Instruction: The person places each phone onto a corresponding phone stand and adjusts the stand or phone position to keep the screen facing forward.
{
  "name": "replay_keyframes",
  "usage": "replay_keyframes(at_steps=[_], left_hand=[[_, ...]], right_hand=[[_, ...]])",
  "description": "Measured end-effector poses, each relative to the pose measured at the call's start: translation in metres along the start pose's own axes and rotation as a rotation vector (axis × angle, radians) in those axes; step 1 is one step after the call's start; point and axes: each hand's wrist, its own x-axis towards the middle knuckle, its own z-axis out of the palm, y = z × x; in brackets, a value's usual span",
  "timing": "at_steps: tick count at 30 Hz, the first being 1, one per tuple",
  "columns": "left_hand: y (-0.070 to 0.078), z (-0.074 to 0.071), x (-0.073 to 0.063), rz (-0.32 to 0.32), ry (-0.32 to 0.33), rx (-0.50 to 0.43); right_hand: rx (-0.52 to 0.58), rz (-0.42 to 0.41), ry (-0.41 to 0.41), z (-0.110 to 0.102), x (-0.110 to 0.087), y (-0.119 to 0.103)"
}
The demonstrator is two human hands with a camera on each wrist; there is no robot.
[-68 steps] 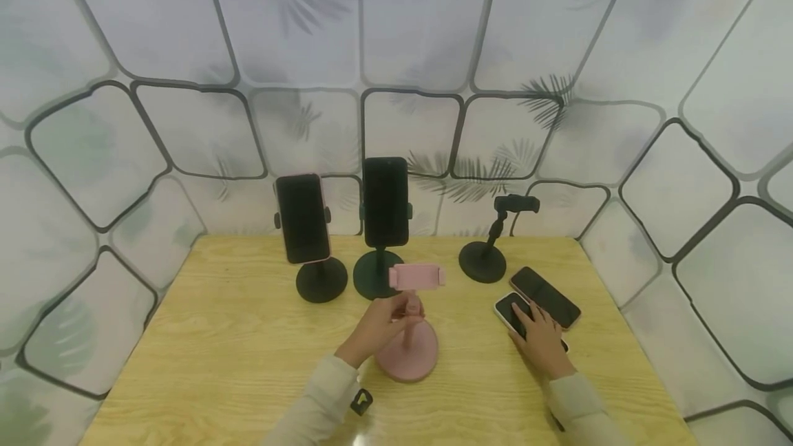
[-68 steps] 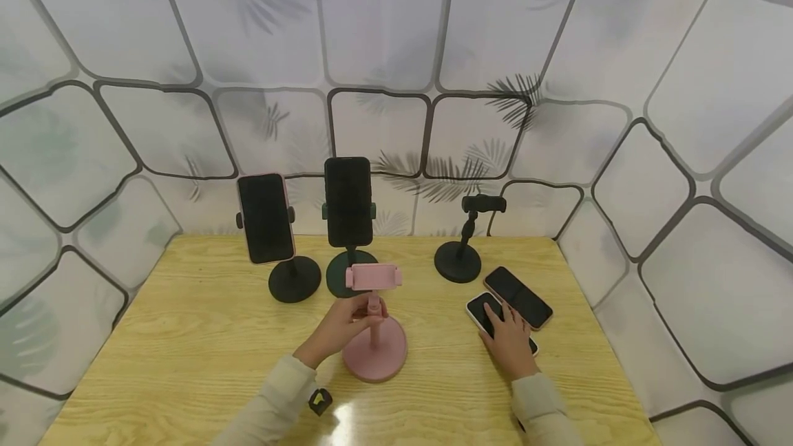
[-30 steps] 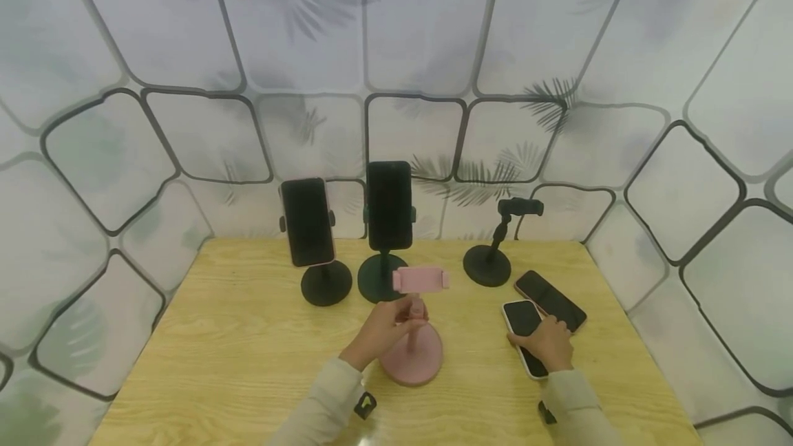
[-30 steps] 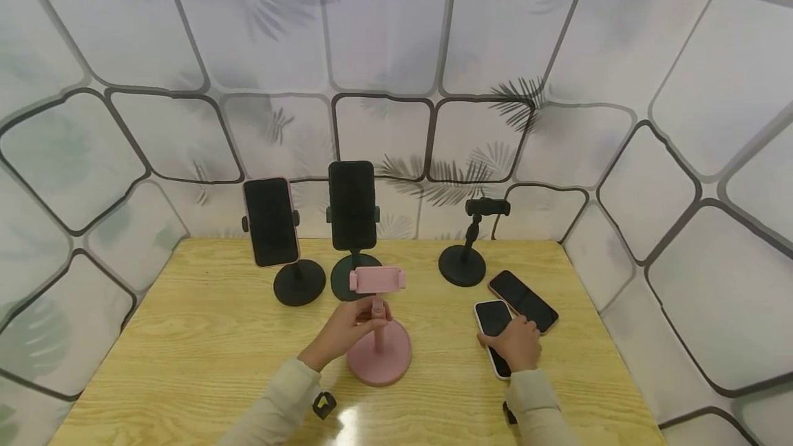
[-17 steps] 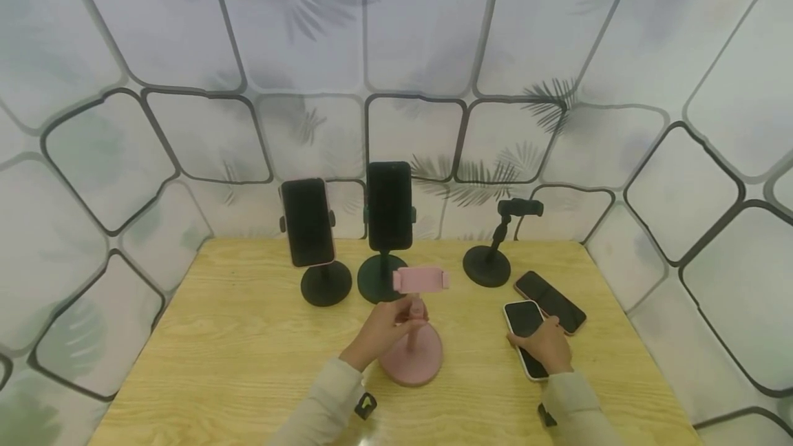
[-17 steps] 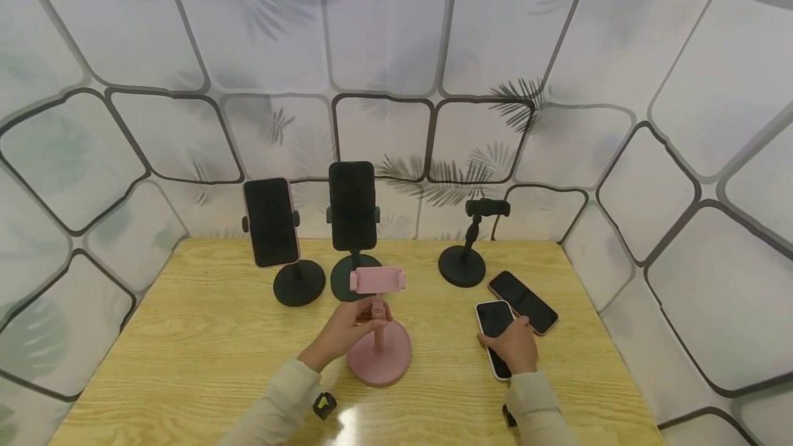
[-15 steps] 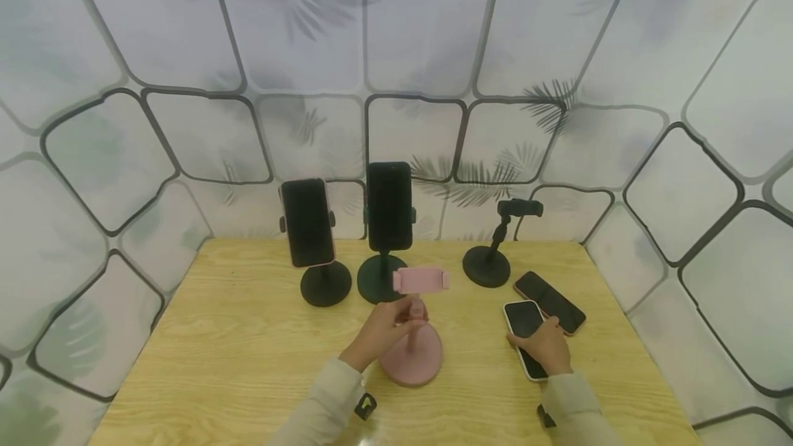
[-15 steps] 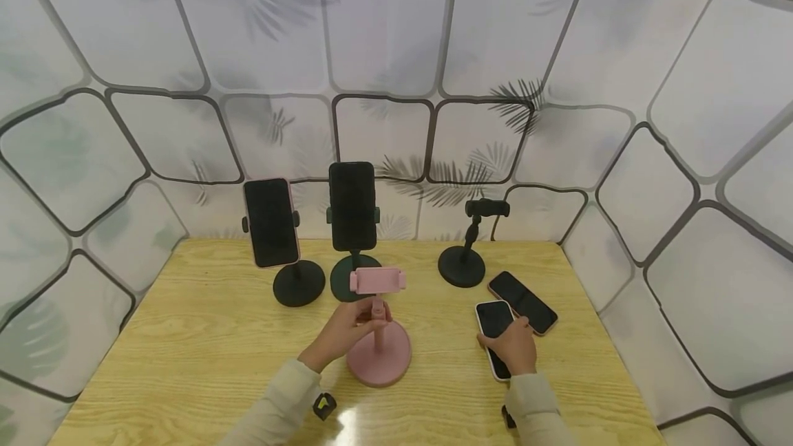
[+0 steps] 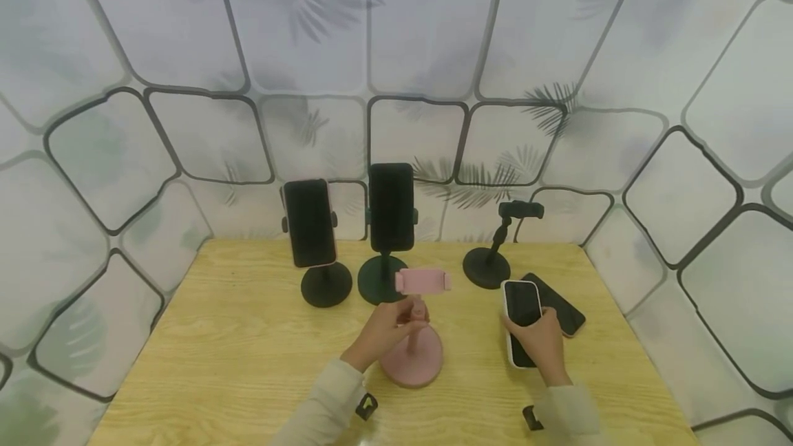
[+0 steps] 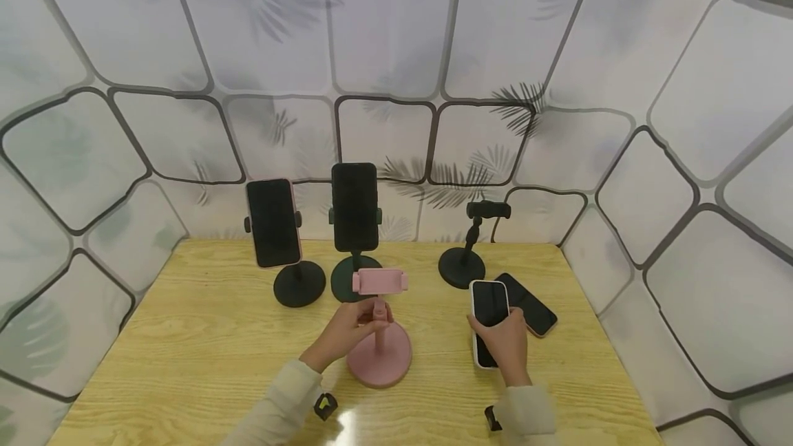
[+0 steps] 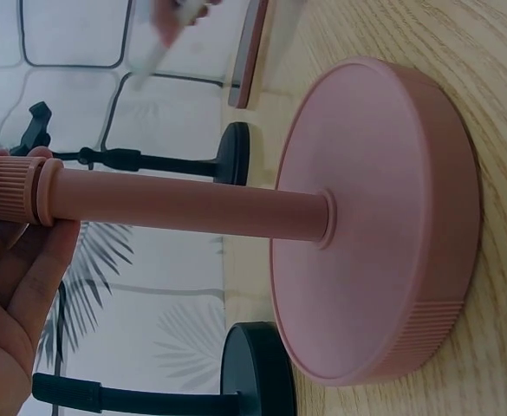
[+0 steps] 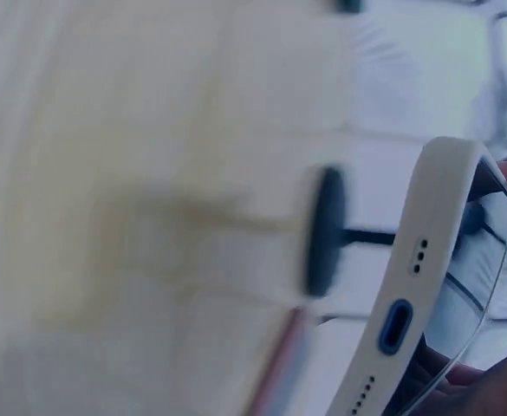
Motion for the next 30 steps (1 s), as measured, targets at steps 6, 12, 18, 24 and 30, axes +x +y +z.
replay_keyframes(at_steps=[6, 12, 18, 24, 30], left_hand=[[-0.001, -0.001, 0.001, 0.031, -0.002, 0.014], [-0.001, -0.002, 0.001, 0.033, -0.015, 0.045], [-0.001, -0.001, 0.001, 0.006, -0.021, 0.044], [-0.001, -0.001, 0.002, 0.021, -0.020, 0.012], [0.000, -0.002, 0.001, 0.034, -0.013, 0.008]], right_hand=[[0.099, -0.044, 0.104, -0.011, -0.021, -0.052], [0.210, -0.101, 0.175, -0.024, -0.044, -0.099], [0.333, -0.183, 0.239, -0.033, -0.066, -0.134], [0.457, -0.318, 0.278, -0.028, -0.084, -0.162], [0.478, -0.439, 0.293, -0.008, -0.098, -0.178]])
